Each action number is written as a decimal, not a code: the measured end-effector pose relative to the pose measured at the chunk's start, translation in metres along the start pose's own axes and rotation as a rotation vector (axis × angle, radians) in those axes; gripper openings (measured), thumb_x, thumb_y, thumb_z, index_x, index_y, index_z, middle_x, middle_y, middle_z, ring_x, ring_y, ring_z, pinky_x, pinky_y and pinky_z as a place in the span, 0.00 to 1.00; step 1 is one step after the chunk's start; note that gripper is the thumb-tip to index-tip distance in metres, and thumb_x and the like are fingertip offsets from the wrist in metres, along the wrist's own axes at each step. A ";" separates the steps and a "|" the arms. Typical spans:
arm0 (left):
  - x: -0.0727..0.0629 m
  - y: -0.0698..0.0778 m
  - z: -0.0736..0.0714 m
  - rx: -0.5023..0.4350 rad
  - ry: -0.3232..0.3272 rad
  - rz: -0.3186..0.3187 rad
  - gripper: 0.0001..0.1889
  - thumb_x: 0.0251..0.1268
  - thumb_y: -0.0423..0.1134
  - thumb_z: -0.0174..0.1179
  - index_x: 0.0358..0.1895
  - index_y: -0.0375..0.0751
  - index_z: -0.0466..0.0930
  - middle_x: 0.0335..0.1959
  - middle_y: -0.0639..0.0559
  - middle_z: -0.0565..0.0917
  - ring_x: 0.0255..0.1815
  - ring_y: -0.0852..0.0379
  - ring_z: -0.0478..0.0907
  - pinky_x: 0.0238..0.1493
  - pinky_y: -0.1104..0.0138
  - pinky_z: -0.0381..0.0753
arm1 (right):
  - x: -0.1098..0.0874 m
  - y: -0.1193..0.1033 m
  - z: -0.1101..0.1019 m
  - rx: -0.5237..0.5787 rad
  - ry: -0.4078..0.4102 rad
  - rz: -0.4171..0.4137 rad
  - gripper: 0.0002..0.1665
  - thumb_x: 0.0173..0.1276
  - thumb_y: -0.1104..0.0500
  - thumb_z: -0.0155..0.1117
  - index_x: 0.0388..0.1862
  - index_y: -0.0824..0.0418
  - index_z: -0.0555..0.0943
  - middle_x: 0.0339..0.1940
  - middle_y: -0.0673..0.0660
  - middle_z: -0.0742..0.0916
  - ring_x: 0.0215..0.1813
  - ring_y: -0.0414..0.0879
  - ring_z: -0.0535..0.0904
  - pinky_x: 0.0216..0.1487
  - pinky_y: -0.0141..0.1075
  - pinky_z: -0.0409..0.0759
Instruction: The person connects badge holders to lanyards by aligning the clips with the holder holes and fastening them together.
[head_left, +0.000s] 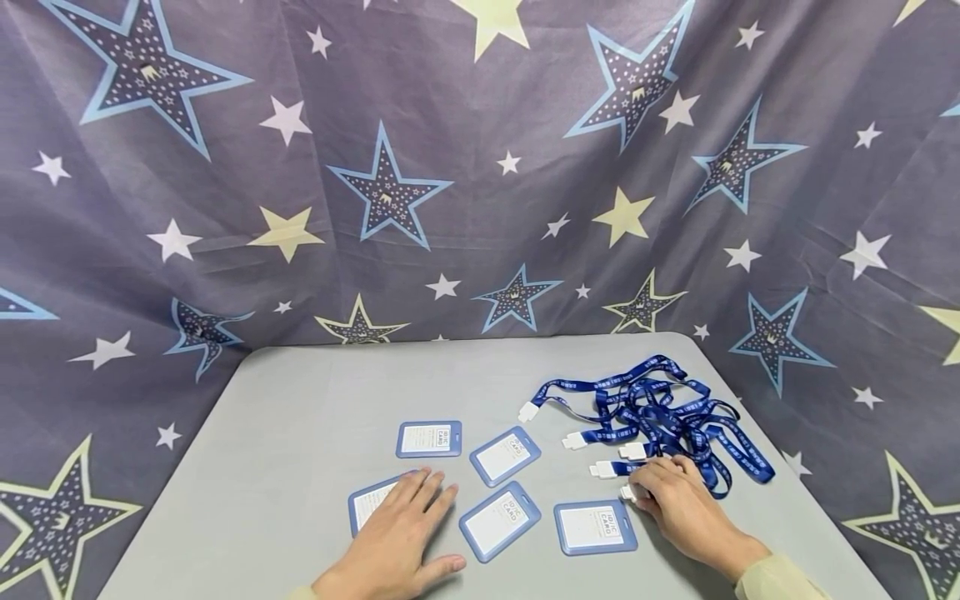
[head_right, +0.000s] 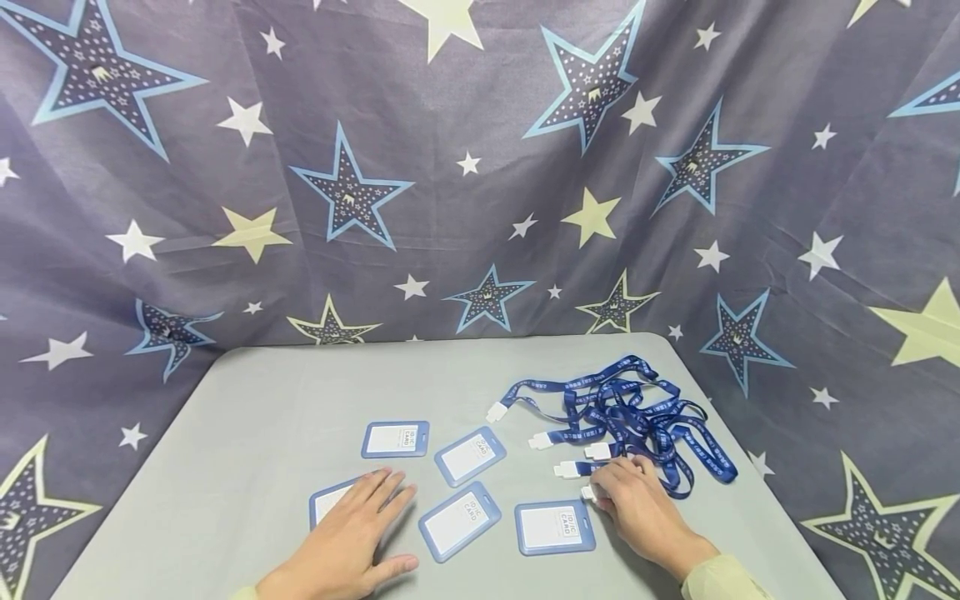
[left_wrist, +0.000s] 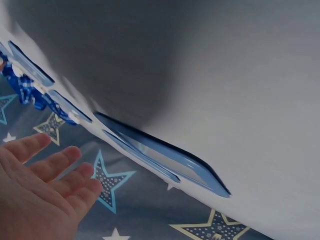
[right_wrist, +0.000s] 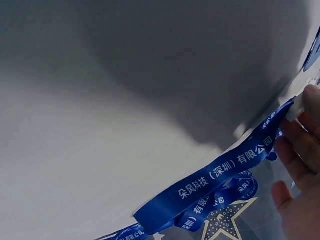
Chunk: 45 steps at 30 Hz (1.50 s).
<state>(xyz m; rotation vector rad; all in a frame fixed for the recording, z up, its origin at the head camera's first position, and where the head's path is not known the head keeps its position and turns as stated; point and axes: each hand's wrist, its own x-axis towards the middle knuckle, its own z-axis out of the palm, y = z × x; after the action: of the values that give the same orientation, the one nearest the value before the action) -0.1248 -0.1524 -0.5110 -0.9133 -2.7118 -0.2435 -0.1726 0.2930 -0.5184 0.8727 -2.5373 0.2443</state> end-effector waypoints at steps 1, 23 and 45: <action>0.001 0.001 0.001 -0.002 -0.011 0.003 0.44 0.66 0.72 0.56 0.72 0.39 0.73 0.71 0.37 0.73 0.75 0.37 0.66 0.75 0.45 0.64 | 0.000 0.000 0.000 -0.002 -0.001 0.000 0.21 0.50 0.65 0.82 0.37 0.49 0.80 0.35 0.40 0.81 0.41 0.40 0.73 0.56 0.49 0.68; 0.035 0.034 0.009 -0.018 -0.061 0.079 0.44 0.68 0.73 0.52 0.72 0.39 0.72 0.71 0.38 0.74 0.74 0.40 0.68 0.77 0.48 0.62 | -0.005 -0.003 -0.005 0.016 0.013 -0.002 0.21 0.50 0.65 0.81 0.38 0.48 0.81 0.37 0.41 0.82 0.42 0.39 0.77 0.55 0.50 0.67; 0.067 0.070 0.014 0.012 -0.025 0.192 0.39 0.69 0.71 0.52 0.65 0.40 0.78 0.60 0.48 0.81 0.65 0.49 0.75 0.74 0.53 0.68 | -0.007 -0.008 -0.009 -0.001 -0.004 0.005 0.20 0.51 0.62 0.82 0.39 0.49 0.82 0.37 0.40 0.83 0.41 0.37 0.75 0.53 0.48 0.67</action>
<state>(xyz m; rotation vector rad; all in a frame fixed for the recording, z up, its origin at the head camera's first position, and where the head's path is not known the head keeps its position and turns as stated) -0.1359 -0.0558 -0.4988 -1.1717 -2.6209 -0.1773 -0.1597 0.2928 -0.5133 0.8678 -2.5429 0.2437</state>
